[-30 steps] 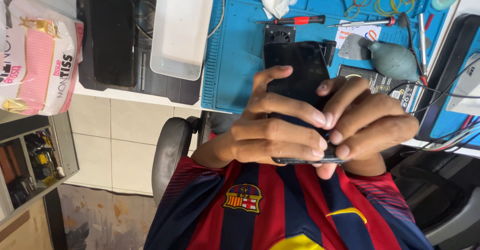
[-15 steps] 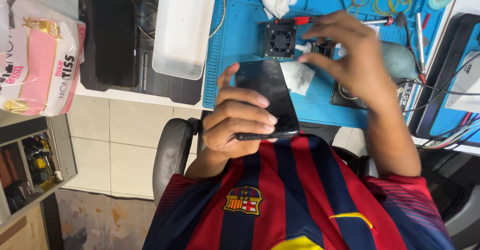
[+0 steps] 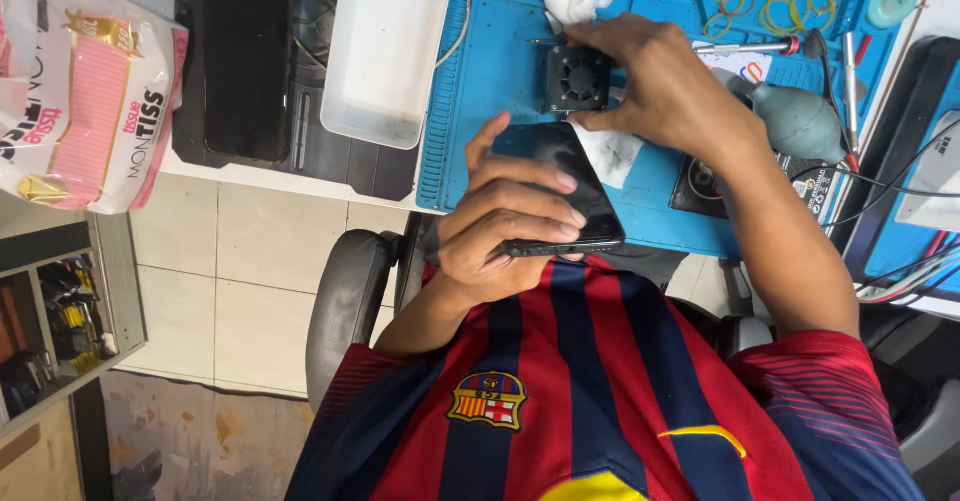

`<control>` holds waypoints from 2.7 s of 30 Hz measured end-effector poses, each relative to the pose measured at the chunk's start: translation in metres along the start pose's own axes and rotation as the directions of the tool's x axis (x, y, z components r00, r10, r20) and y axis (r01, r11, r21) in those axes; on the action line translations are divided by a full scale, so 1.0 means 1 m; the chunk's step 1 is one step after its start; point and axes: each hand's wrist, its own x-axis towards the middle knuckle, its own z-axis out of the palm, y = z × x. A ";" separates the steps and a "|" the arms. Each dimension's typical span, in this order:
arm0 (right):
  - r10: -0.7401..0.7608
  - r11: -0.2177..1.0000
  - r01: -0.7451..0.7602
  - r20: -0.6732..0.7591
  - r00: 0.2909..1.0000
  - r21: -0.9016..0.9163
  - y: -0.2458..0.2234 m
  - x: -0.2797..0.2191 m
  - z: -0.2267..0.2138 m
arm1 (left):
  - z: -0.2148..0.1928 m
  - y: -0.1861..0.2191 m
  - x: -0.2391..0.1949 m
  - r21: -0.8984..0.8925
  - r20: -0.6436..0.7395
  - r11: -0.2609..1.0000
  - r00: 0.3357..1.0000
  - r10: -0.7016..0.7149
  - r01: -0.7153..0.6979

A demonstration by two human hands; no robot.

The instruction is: The person wipes the front and back surfaces of a black smartphone with a white tissue, then uses a small green fan to blow air along the phone's edges and ports. The person handles the phone and fan by hand throughout.

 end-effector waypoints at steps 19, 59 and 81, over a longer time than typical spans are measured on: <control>-0.147 0.930 0.063 0.206 0.968 0.363 -0.070 -0.069 -0.141 | 0.030 0.012 0.037 0.059 0.160 0.979 0.970 0.182 -0.194; -0.021 0.977 -0.084 0.485 0.874 0.194 -0.049 -0.031 -0.123 | 0.046 -0.055 -0.019 -0.221 0.071 0.963 0.987 -0.145 0.158; -0.119 0.938 -0.055 0.466 0.877 0.342 -0.031 -0.029 -0.114 | 0.051 -0.056 -0.023 -0.178 0.016 0.980 0.996 -0.090 0.091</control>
